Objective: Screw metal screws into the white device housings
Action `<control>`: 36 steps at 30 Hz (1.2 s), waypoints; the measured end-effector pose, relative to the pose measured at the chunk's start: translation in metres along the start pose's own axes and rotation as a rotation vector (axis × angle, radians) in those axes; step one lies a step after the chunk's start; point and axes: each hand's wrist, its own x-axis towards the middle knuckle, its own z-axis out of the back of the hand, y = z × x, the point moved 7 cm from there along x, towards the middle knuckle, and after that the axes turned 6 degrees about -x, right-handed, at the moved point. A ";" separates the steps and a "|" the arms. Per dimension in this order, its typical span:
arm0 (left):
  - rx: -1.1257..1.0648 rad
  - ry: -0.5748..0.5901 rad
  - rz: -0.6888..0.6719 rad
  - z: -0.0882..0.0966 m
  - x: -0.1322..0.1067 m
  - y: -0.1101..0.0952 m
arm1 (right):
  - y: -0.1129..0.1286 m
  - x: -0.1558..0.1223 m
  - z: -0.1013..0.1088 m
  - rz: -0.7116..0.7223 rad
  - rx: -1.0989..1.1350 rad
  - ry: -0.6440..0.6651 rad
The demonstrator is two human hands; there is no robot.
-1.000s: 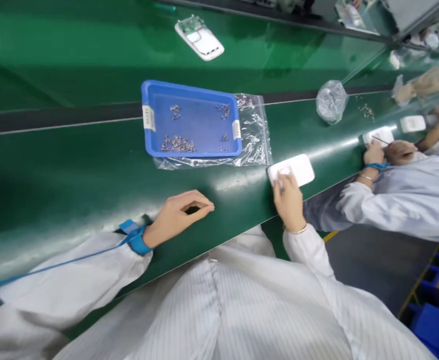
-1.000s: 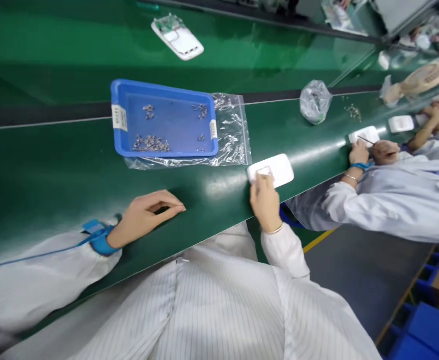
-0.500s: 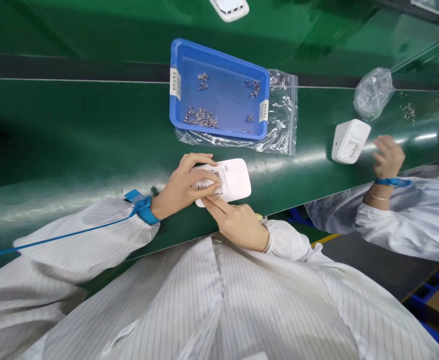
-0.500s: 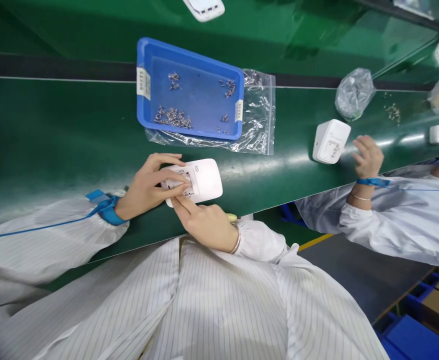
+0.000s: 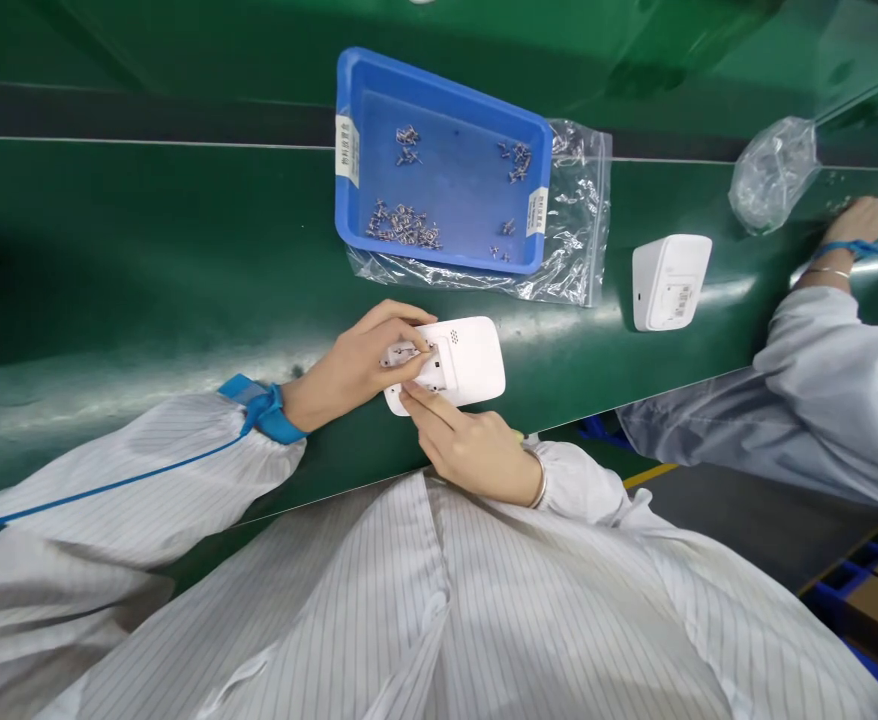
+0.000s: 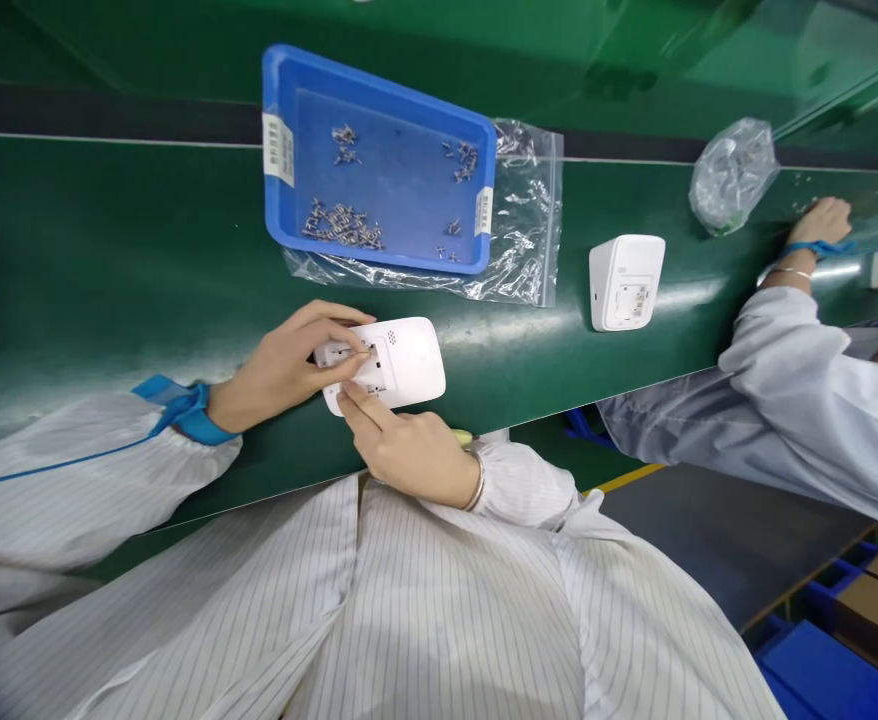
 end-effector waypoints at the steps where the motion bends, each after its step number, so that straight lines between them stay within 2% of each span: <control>1: -0.008 0.006 0.026 0.000 0.000 0.002 | 0.000 0.000 0.000 0.002 -0.001 -0.011; 6: -0.022 0.003 0.090 0.000 0.002 0.001 | 0.002 -0.003 -0.003 0.018 -0.011 -0.077; 11: -0.007 0.034 0.156 -0.001 0.007 -0.006 | 0.002 -0.003 -0.007 0.015 0.019 -0.032; 15: -0.011 0.052 0.156 -0.002 0.006 -0.003 | 0.001 -0.002 -0.005 0.037 0.022 -0.024; 20: 0.033 0.103 0.056 -0.005 0.000 0.006 | -0.001 -0.001 -0.002 0.058 0.047 -0.028; 24: 0.151 0.096 -0.119 -0.002 -0.006 -0.001 | -0.004 0.002 -0.001 0.044 0.051 -0.023; 26: 0.202 0.098 -0.161 -0.001 -0.008 -0.005 | -0.004 0.002 0.001 0.042 0.040 -0.045; 32: 0.256 0.024 -0.177 0.001 -0.007 -0.012 | -0.005 0.002 0.002 0.029 0.012 -0.105; 36: 0.215 -0.070 -0.163 0.002 -0.009 -0.012 | -0.005 0.002 0.000 0.036 0.034 -0.081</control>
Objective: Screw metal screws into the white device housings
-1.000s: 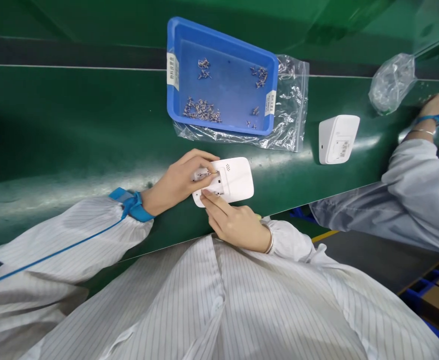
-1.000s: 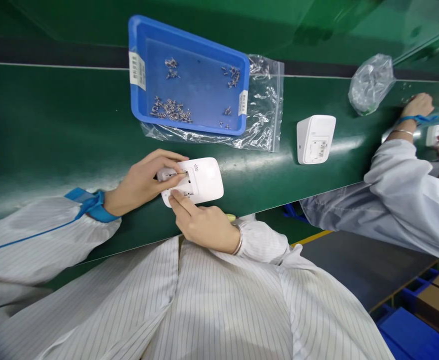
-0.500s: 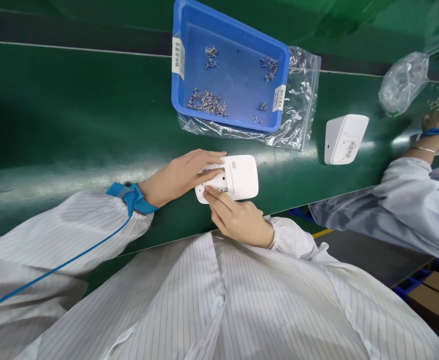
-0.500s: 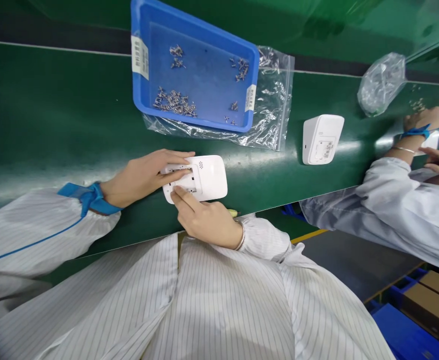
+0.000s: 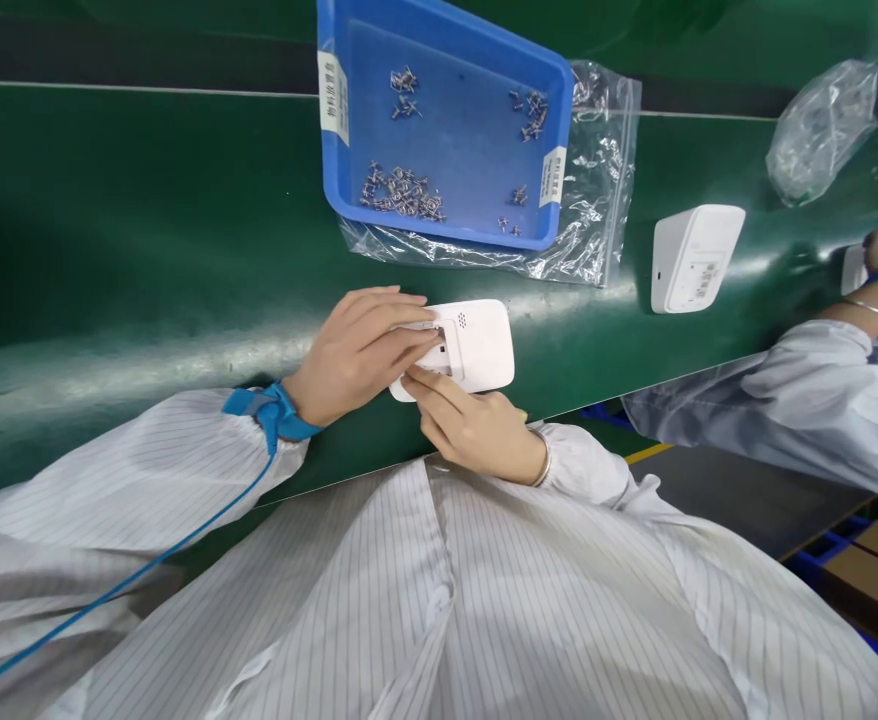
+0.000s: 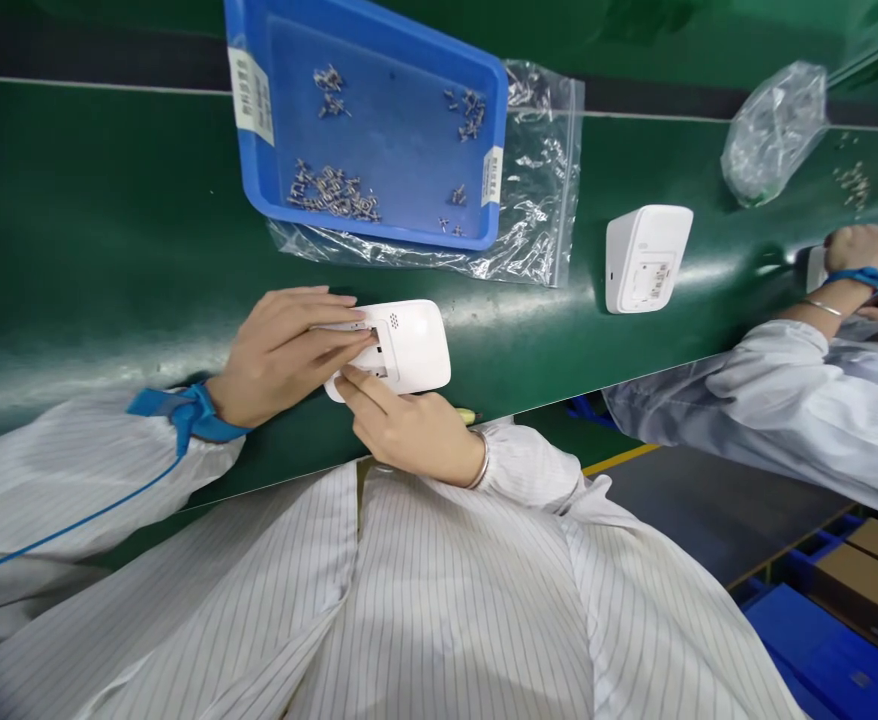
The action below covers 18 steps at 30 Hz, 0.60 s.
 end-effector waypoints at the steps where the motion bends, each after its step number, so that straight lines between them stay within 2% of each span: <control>1: -0.004 -0.013 0.027 0.000 -0.001 0.001 | 0.000 0.000 -0.001 0.001 0.012 0.013; 7: -0.041 0.009 0.085 -0.006 0.000 0.003 | 0.000 -0.001 -0.006 -0.013 0.041 0.048; 13: -0.167 -0.015 0.231 -0.002 0.008 0.012 | 0.001 0.000 -0.004 0.021 0.038 0.043; 18: -0.202 0.067 0.191 -0.002 0.014 0.017 | 0.001 0.001 -0.004 0.020 0.032 0.033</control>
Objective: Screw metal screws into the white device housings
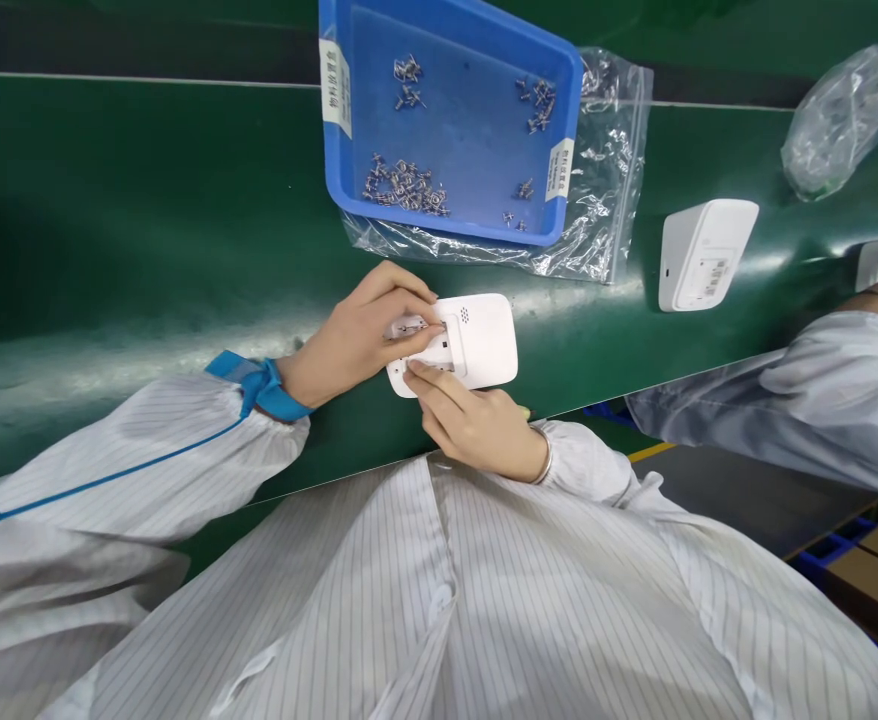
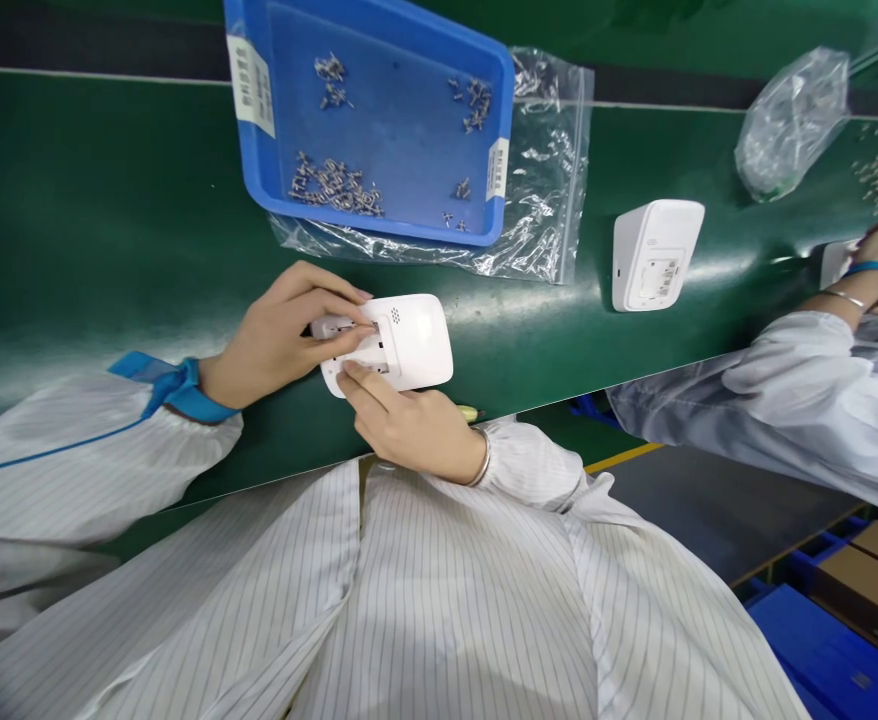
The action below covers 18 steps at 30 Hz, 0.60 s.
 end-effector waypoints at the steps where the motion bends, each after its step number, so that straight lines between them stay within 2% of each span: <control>1: -0.003 0.020 -0.015 0.000 0.001 0.000 | 0.000 0.000 0.000 0.004 0.002 0.001; 9: -0.007 0.130 -0.062 -0.002 0.003 0.001 | 0.000 0.001 -0.003 0.007 0.023 0.046; 13: -0.011 0.136 -0.091 0.000 0.004 -0.002 | 0.001 -0.001 -0.004 0.024 -0.001 0.004; 18: -0.007 0.146 -0.063 0.001 0.006 -0.002 | 0.001 -0.004 -0.006 0.022 -0.058 -0.041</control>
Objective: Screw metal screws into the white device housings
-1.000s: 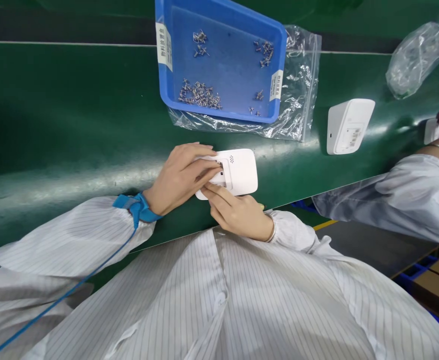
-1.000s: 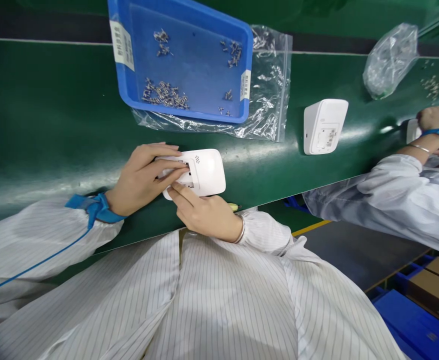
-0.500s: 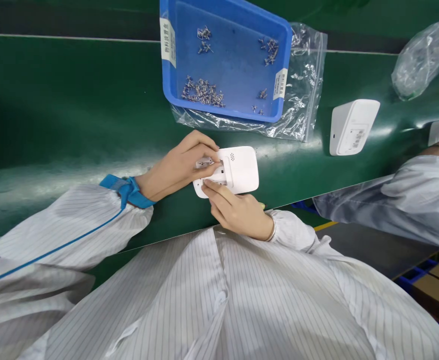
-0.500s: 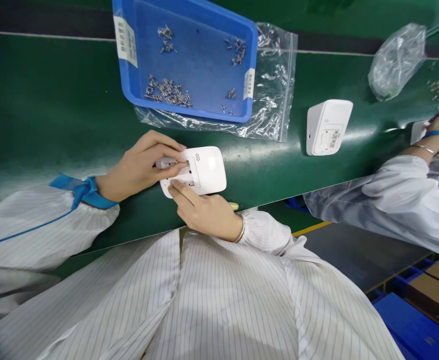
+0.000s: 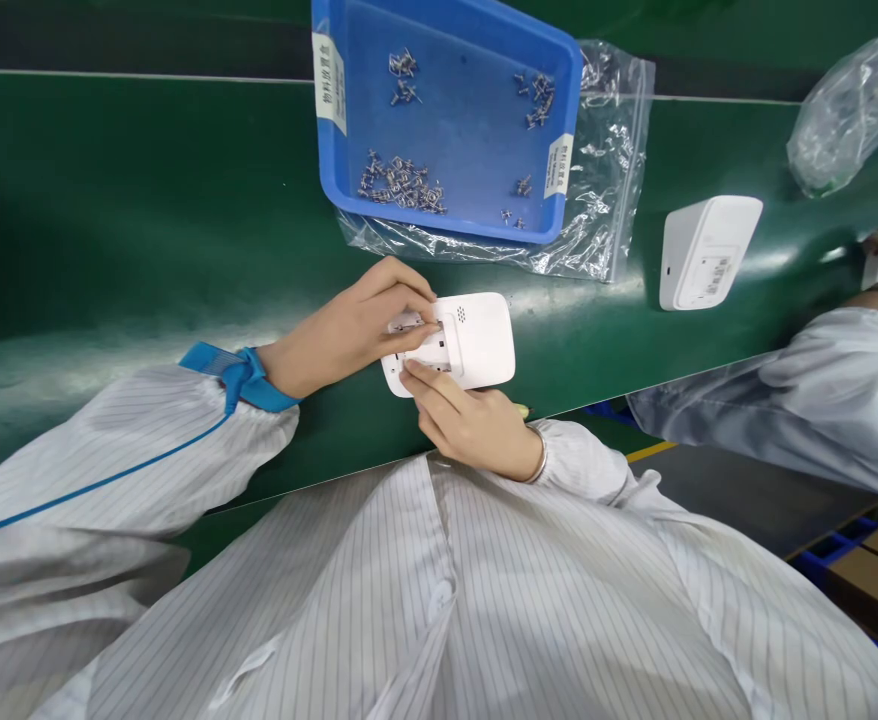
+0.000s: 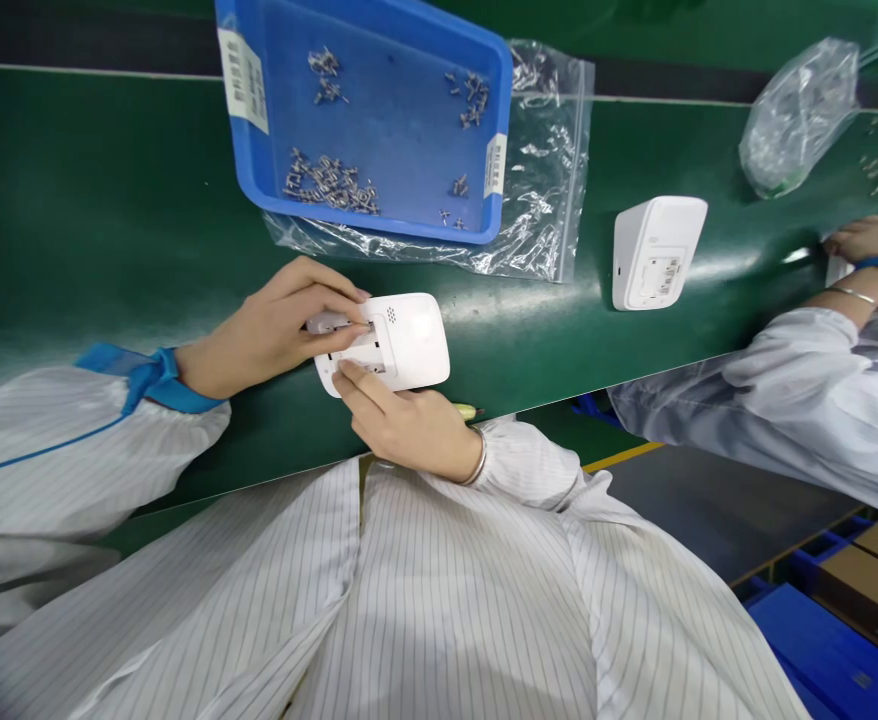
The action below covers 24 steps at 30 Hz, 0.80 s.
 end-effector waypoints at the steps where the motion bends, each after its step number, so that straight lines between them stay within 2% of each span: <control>1: -0.019 0.002 0.008 0.000 0.000 0.001 | 0.000 0.000 0.000 0.001 -0.010 -0.003; 9: -0.058 0.052 0.068 -0.003 0.000 0.010 | 0.000 0.001 0.001 0.015 -0.040 -0.022; 20: 0.010 0.055 0.032 -0.001 -0.002 0.006 | 0.002 0.000 0.007 0.032 -0.077 -0.128; 24: 0.031 0.048 0.014 -0.001 -0.002 0.003 | 0.002 0.001 0.007 0.028 -0.066 -0.113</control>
